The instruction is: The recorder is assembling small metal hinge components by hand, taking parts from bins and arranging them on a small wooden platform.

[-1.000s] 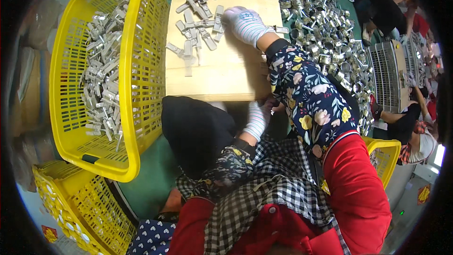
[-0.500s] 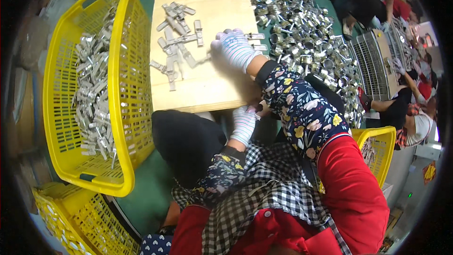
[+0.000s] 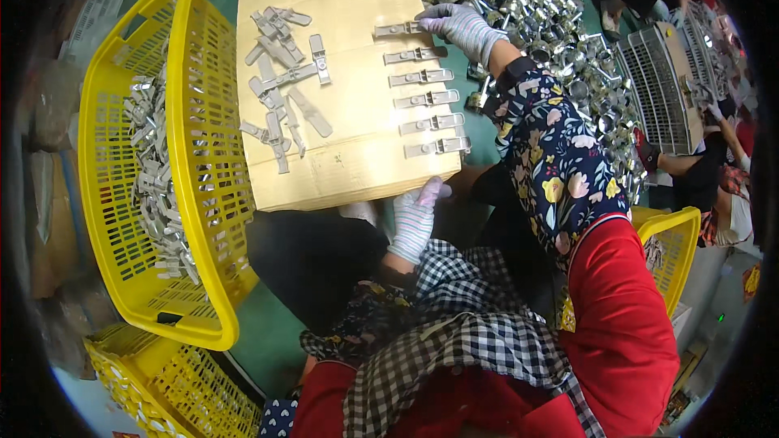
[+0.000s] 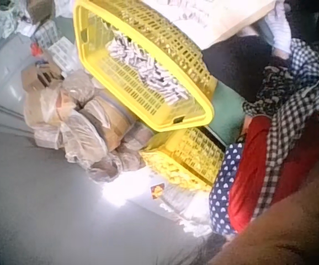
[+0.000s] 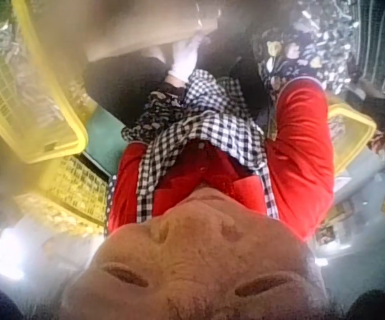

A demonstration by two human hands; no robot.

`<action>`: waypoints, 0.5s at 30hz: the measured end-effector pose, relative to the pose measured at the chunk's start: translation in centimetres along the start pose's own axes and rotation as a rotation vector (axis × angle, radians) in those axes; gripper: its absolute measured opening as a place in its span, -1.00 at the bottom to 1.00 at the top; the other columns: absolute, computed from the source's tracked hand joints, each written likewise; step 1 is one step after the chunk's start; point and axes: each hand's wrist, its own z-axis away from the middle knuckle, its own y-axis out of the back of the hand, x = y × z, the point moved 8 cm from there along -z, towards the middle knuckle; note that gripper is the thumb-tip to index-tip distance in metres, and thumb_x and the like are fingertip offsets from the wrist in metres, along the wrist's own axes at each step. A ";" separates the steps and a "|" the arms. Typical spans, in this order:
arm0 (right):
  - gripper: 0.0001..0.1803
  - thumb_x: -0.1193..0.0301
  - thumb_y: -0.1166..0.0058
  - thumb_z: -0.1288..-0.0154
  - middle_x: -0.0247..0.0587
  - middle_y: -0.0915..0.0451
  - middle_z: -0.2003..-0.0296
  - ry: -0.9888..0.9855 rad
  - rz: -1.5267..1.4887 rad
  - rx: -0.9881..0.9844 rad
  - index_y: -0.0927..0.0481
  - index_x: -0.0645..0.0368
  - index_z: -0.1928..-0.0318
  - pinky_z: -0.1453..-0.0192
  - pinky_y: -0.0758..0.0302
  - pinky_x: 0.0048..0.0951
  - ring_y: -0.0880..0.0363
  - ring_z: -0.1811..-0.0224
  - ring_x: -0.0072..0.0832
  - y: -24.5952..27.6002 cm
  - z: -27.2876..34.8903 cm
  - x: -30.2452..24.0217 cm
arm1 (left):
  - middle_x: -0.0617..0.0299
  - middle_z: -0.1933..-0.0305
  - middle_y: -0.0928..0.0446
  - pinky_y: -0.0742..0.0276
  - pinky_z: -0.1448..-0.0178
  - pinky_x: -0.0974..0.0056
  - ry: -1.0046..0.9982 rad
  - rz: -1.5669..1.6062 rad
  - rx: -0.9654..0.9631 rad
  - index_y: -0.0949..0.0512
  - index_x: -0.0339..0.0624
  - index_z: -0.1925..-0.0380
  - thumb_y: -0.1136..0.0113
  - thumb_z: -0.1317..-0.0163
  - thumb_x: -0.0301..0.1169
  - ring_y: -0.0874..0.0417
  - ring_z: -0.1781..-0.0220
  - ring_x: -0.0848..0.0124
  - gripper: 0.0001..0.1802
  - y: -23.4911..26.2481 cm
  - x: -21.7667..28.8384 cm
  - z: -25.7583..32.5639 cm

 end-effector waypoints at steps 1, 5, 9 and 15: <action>-0.68 0.32 -0.20 -0.12 -0.37 -0.58 0.38 -0.008 -0.008 -0.003 -0.60 0.23 0.15 0.27 -0.43 -0.53 -0.44 0.38 -0.62 -0.3 -0.1 0.4 | 0.13 0.33 -0.62 -0.44 0.01 0.34 -0.023 -0.038 -0.002 -0.59 -0.33 0.29 -0.09 -0.25 -0.17 -0.59 0.24 0.43 -0.63 0.1 0.0 0.0; -0.73 0.34 -0.19 -0.12 -0.41 -0.53 0.50 -0.009 -0.115 -0.022 -0.61 0.21 0.18 0.40 -0.38 -0.54 -0.37 0.49 -0.64 -0.6 -0.9 1.6 | 0.12 0.31 -0.62 -0.44 0.02 0.35 -0.055 -0.048 -0.006 -0.59 -0.32 0.30 -0.08 -0.25 -0.16 -0.58 0.25 0.44 -0.62 -0.3 0.9 0.2; -0.65 0.25 -0.21 -0.08 -0.28 -0.61 0.32 -0.069 -0.081 -0.067 -0.62 0.18 0.16 0.19 -0.45 -0.48 -0.50 0.31 -0.52 -0.6 -1.6 2.8 | 0.12 0.32 -0.62 -0.44 0.03 0.36 -0.029 -0.012 0.001 -0.58 -0.32 0.30 -0.08 -0.25 -0.16 -0.58 0.25 0.44 -0.63 -0.4 0.7 0.2; -0.69 0.26 -0.20 -0.09 -0.28 -0.62 0.31 -0.018 -0.090 -0.067 -0.64 0.15 0.18 0.19 -0.46 -0.47 -0.51 0.31 -0.51 -1.0 -1.6 2.5 | 0.11 0.32 -0.62 -0.46 0.08 0.37 -0.008 -0.015 0.008 -0.58 -0.31 0.30 -0.08 -0.26 -0.16 -0.58 0.27 0.43 -0.63 -0.1 0.6 0.1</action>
